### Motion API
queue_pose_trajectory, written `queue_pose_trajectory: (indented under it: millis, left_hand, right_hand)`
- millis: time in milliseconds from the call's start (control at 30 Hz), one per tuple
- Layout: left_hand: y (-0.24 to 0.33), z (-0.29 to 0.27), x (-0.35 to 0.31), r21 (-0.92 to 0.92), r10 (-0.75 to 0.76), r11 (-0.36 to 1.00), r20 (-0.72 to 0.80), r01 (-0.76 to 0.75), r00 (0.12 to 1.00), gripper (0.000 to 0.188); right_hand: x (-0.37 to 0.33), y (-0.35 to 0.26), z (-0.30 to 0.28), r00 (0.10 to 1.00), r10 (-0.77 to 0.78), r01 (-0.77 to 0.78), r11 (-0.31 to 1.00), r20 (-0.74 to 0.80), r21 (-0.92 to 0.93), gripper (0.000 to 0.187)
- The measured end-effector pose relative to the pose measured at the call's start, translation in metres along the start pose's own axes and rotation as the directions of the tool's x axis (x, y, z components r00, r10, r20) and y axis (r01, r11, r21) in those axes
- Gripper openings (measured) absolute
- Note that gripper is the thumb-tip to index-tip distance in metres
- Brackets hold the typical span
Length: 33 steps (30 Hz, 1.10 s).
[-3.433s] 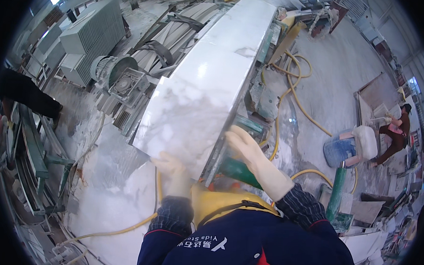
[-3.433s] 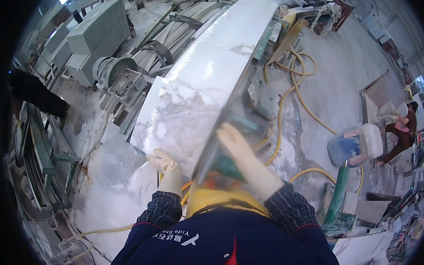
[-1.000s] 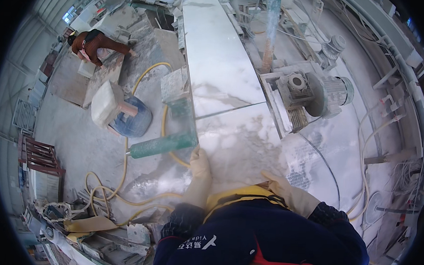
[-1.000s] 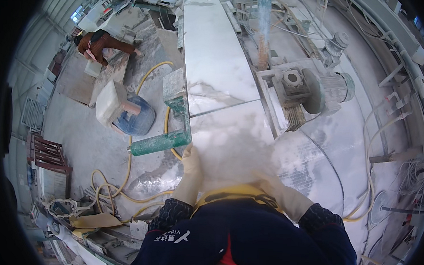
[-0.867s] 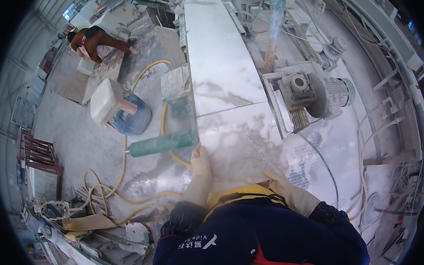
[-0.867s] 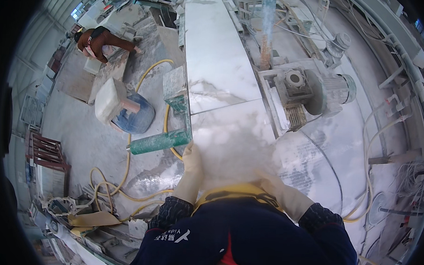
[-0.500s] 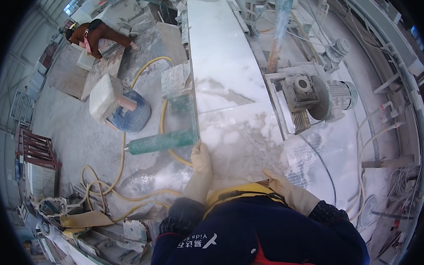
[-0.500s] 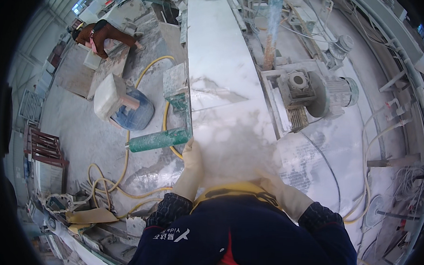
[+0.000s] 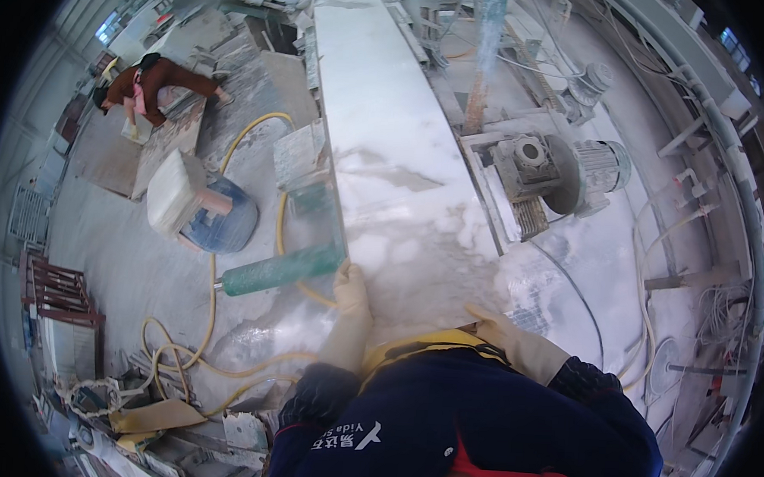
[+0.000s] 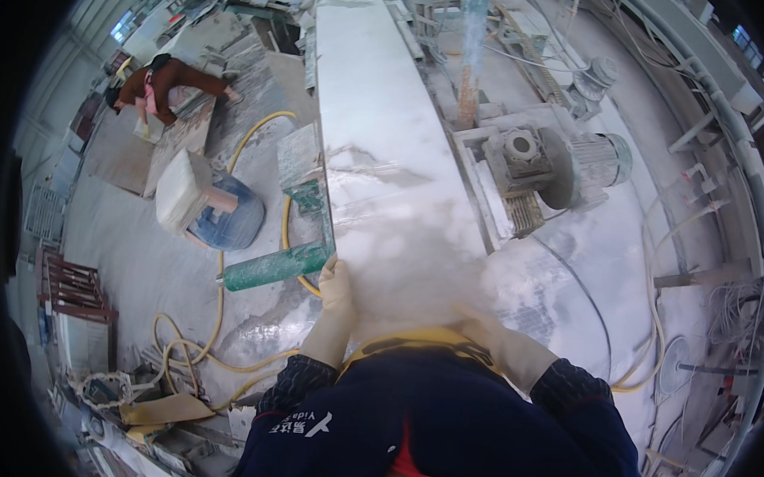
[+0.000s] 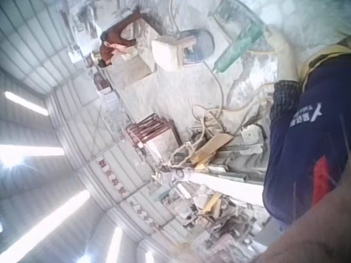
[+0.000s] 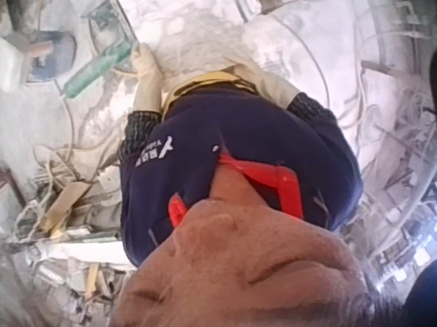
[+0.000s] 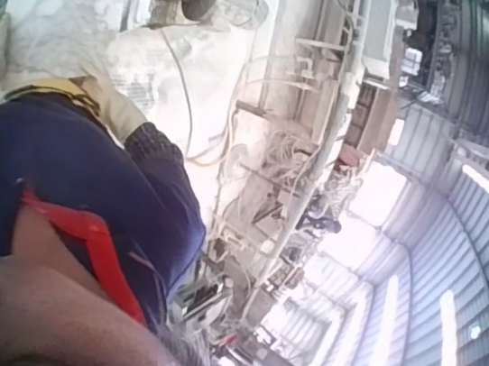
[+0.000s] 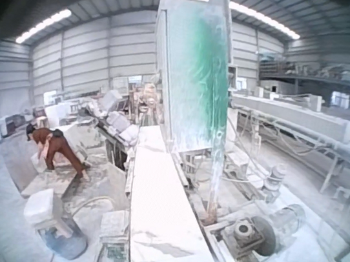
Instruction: The person repeatedly wipes the surface of a large white stone slab with a cloth while water sprays onto it. They move along the slab, wiping different sections and occasionally adjusting their grip on the cloth.
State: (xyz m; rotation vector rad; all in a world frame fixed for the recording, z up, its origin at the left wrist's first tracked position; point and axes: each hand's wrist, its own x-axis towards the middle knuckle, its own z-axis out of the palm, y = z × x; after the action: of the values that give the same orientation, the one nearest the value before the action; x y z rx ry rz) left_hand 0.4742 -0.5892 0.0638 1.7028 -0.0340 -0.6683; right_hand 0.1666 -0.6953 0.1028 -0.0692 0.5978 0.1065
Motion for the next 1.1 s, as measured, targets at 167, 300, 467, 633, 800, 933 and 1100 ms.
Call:
queue_pose_trajectory:
  millis: [167, 300, 467, 633, 800, 933, 1100]
  left_hand:
    - [-0.004, -0.013, -0.006, -0.241, -0.014, 0.97, 0.076, 0.032, 0.997, 0.042]
    - [0.002, -0.042, -0.013, -0.146, -0.2, 0.96, 0.239, 0.238, 0.95, 0.027]
    - [-0.01, -0.062, -0.033, -0.071, -0.311, 0.938, 0.255, 0.339, 0.915, 0.029]
    - [-0.033, -0.059, -0.021, 0.285, -0.222, 0.946, 0.234, 0.151, 0.947, 0.046]
    - [-0.049, -0.063, -0.013, 0.183, -0.267, 0.957, 0.263, 0.223, 0.927, 0.052]
    - [-0.052, -0.061, -0.014, 0.244, -0.321, 0.933, 0.239, 0.263, 0.916, 0.053]
    - [-0.048, -0.06, -0.016, 0.192, -0.348, 0.933, 0.266, 0.304, 0.899, 0.05]
  right_hand:
    - [0.002, -0.001, -0.013, 0.985, -0.172, 0.166, 0.976, -0.03, -0.141, 0.068]
    - [-0.003, -0.012, -0.025, 0.74, -0.671, 0.453, 0.548, -0.046, -0.703, 0.062]
    - [-0.015, -0.041, 0.002, 0.05, -0.996, 0.372, 0.092, -0.079, -0.924, 0.059]
    - [0.06, -0.108, 0.063, 0.475, -0.641, -0.079, -0.714, 0.603, -0.696, 0.063]
    - [0.171, -0.166, 0.096, 0.491, -0.34, -0.145, -0.94, 0.802, -0.31, 0.074]
    - [0.205, -0.187, 0.116, 0.559, -0.427, -0.075, -0.88, 0.711, -0.469, 0.075]
    - [0.201, -0.188, 0.131, 0.605, -0.492, -0.106, -0.829, 0.626, -0.549, 0.077]
